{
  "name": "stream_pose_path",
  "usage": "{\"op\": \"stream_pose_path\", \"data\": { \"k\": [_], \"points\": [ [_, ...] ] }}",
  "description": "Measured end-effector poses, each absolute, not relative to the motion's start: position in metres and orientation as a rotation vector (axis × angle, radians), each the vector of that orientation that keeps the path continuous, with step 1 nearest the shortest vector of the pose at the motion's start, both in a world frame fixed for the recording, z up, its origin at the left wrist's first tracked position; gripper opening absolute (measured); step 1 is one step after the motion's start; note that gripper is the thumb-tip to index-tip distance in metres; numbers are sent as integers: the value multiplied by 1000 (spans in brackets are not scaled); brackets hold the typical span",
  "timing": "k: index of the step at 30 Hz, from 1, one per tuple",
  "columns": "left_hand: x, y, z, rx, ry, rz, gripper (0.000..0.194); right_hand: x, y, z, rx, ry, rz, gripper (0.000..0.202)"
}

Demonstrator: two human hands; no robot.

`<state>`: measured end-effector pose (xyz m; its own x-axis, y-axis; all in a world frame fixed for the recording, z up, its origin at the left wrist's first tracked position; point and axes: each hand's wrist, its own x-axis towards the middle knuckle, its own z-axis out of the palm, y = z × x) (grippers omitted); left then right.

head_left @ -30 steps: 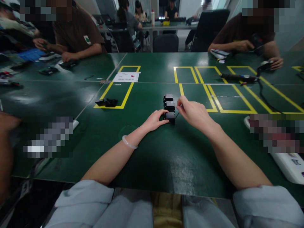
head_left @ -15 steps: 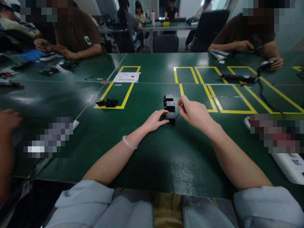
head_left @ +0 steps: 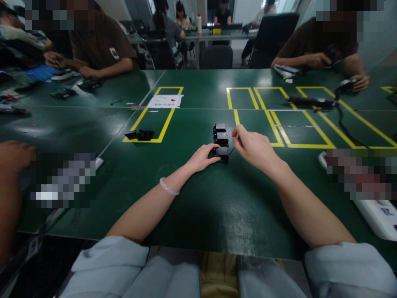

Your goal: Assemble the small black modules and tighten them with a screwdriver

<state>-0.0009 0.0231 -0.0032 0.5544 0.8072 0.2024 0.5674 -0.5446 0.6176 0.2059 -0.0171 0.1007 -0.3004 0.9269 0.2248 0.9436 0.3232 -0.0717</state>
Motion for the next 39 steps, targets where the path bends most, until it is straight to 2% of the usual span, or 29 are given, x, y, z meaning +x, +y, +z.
{"op": "stream_pose_path", "data": {
  "k": [4,21,39],
  "points": [
    [-1,24,-5,2293,1111,647,43,205,-17,102,-1778,-2369,-145,35],
    [-1,23,-4,2309,1091,659,42,205,-19,102,-1726,-2371,-112,30],
    [-1,23,-3,2294,1113,647,42,205,-19,103,-1731,-2379,-93,33]
  ]
}}
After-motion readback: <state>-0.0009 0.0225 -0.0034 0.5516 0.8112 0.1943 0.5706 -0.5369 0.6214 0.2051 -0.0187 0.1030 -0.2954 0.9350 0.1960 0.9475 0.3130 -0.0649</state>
